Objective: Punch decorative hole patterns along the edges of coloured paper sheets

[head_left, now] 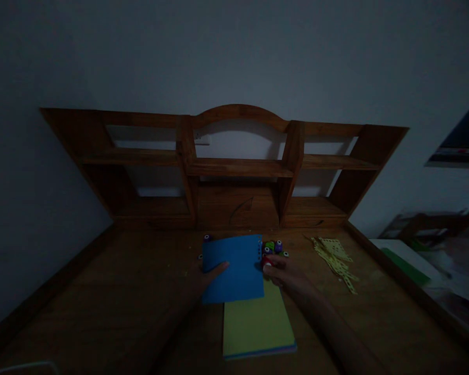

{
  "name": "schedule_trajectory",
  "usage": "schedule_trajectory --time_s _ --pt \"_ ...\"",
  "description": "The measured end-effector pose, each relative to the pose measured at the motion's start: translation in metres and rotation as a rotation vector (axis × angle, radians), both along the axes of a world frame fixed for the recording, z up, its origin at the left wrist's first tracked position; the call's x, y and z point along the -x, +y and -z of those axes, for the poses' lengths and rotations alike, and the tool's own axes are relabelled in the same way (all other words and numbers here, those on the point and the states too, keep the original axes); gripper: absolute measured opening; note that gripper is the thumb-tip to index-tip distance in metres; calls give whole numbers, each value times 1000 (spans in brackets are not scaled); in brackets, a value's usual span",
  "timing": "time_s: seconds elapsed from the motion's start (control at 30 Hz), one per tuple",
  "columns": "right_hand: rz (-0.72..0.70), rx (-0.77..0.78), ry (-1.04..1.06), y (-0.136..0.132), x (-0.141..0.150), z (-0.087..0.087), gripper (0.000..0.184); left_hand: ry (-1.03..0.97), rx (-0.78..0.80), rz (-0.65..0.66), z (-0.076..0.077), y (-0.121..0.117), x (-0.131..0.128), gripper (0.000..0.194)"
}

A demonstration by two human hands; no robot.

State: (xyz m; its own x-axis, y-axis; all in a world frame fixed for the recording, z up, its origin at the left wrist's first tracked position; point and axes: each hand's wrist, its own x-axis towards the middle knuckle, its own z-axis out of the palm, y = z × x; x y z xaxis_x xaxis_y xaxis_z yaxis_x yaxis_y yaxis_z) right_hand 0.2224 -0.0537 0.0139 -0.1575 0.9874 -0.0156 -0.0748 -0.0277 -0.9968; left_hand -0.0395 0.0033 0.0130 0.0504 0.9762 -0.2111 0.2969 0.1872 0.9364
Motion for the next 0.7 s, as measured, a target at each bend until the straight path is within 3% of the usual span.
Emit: schedule_trajectory --time_s 0.17,0.43,0.7 --pt "-23 64 -2 2 -4 6 35 -96 27 95 1 1 1 52" --pt "37 35 66 5 -4 12 32 -76 29 100 -3 -1 1 50" --pt "37 34 128 5 -3 13 31 -209 91 94 0 -3 -2 52"
